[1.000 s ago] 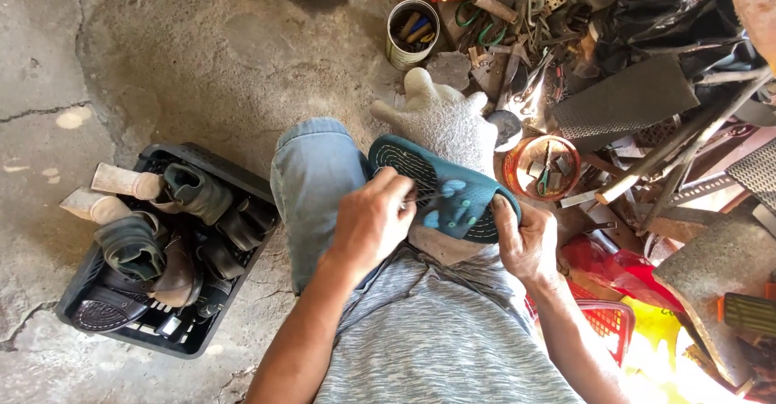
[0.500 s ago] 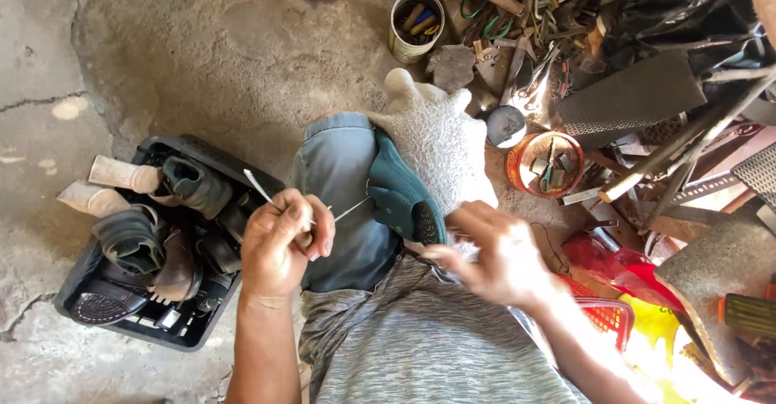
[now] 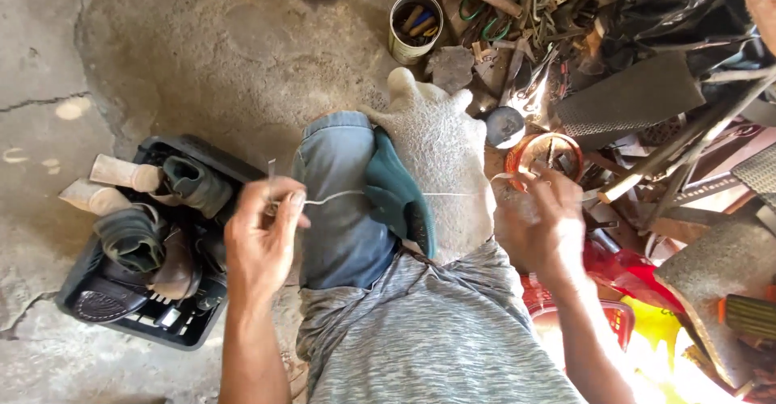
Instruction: Hand-sewing the upper part of a blue sandal to its sole using a needle and thread.
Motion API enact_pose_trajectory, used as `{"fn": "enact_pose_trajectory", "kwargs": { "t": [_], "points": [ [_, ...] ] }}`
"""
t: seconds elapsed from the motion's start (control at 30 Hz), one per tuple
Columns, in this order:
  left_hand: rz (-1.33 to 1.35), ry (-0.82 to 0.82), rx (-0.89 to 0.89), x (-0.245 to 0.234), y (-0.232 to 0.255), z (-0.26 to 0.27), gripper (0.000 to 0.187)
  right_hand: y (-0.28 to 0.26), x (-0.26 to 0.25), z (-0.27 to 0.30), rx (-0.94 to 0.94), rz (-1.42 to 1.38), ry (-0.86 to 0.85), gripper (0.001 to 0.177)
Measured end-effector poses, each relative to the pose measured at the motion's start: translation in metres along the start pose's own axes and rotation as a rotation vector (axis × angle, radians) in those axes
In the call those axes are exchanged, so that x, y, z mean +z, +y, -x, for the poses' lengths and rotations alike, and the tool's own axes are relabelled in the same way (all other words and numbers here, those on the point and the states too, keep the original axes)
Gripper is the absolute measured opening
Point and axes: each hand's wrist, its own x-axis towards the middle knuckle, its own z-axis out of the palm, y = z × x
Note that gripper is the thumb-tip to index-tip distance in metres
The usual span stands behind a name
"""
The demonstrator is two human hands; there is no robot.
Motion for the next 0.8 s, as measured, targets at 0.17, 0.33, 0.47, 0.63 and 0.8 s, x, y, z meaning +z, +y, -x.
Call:
{"fn": "enact_pose_trajectory", "kwargs": {
  "t": [0.17,0.33,0.47,0.63,0.8],
  "points": [
    [-0.360,0.061,0.099,-0.020,-0.012,0.021,0.028,-0.048,-0.001,-0.016,-0.491,-0.239,-0.298,0.105],
    [-0.172,-0.183,-0.048,-0.019,-0.004,0.044,0.049,-0.059,0.011,-0.038,-0.612,-0.212,-0.353,0.116],
    [-0.308,-0.172,0.132,-0.017,0.036,0.045,0.038,-0.062,0.019,-0.043,-0.561,-0.521,-0.393,0.110],
    [-0.455,-0.259,0.358,-0.008,0.082,0.043,0.037,-0.075,0.026,-0.030,-0.384,-0.655,-0.123,0.113],
    [-0.675,-0.318,0.508,0.027,0.083,0.042,0.038,-0.076,0.036,-0.018,-0.385,-0.574,-0.023,0.107]
  ]
}}
